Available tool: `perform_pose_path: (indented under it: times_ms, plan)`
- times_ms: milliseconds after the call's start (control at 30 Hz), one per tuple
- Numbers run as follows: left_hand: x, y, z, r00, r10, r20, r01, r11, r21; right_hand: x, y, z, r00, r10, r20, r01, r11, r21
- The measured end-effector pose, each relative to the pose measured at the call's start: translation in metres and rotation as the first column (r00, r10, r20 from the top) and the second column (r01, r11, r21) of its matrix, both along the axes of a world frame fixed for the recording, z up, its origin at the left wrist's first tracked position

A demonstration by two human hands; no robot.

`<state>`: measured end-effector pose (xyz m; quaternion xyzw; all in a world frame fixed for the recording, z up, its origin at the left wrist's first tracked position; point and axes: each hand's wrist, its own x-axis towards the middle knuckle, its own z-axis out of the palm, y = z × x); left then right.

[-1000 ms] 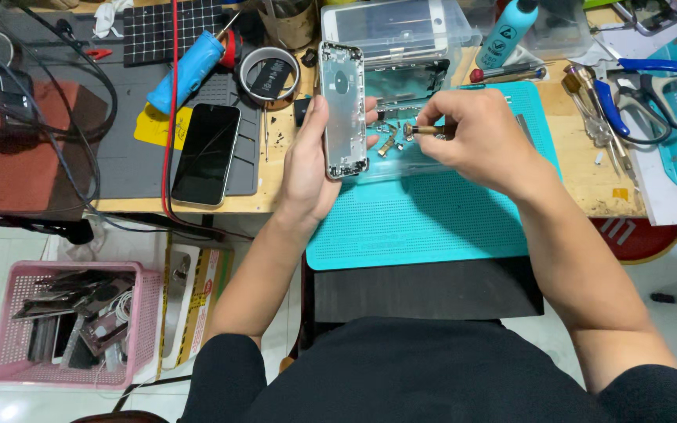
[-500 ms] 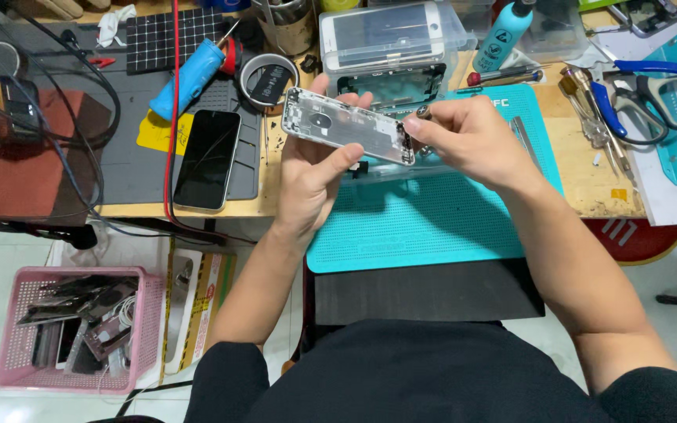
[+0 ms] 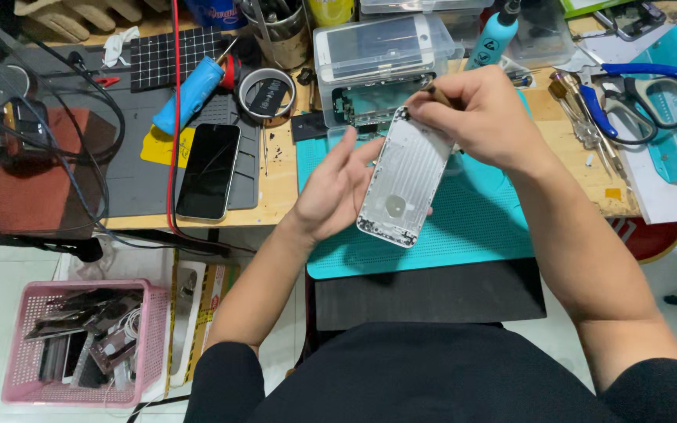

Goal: The person disassembles a smartphone at a repair bench. They hold the phone frame in one hand and use a screwdriver to remove small screws, placing the screws and removed components on the mat, then work on the screen assembly with a pry tool and tweezers.

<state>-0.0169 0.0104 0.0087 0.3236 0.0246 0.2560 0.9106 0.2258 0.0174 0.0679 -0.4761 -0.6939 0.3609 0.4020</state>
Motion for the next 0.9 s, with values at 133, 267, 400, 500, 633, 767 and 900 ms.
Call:
perform_pose_path:
  times_ms: [133, 267, 400, 500, 633, 767, 900]
  plan:
    - [0.014, 0.000, -0.004, 0.994, -0.103, 0.026, 0.105, 0.993, -0.059, -0.016, -0.003, 0.006, 0.991, -0.040, 0.127, 0.033, 0.998, 0.057]
    - [0.017, 0.000, -0.013, 0.988, -0.048, 0.145, 0.076, 0.978, -0.196, -0.019, -0.006, 0.016, 0.992, -0.122, 0.026, 0.099, 0.901, 0.423]
    - [0.014, 0.005, -0.018, 0.986, 0.109, 0.123, -0.075, 0.965, -0.250, -0.009, -0.014, 0.026, 0.959, -0.271, 0.081, 0.174, 0.792, 0.586]
    - [0.017, 0.009, -0.018, 0.978, 0.205, 0.027, -0.194, 0.957, -0.213, -0.002, -0.024, 0.025, 0.974, -0.166, -0.154, 0.205, 0.935, 0.289]
    - [0.020, 0.007, -0.020, 0.974, 0.222, -0.045, -0.226, 0.949, -0.221, -0.003, -0.036, 0.010, 0.956, -0.025, -0.292, 0.051, 0.995, 0.082]
    - [0.020, 0.005, -0.025, 0.980, 0.198, 0.015, -0.193, 0.969, -0.154, -0.014, -0.038, -0.005, 0.969, -0.003, -0.248, -0.007, 0.999, -0.040]
    - [0.020, 0.003, -0.031, 0.976, 0.219, 0.000, -0.218, 0.973, -0.079, -0.024, -0.040, -0.011, 0.998, 0.022, -0.054, -0.017, 0.996, 0.083]
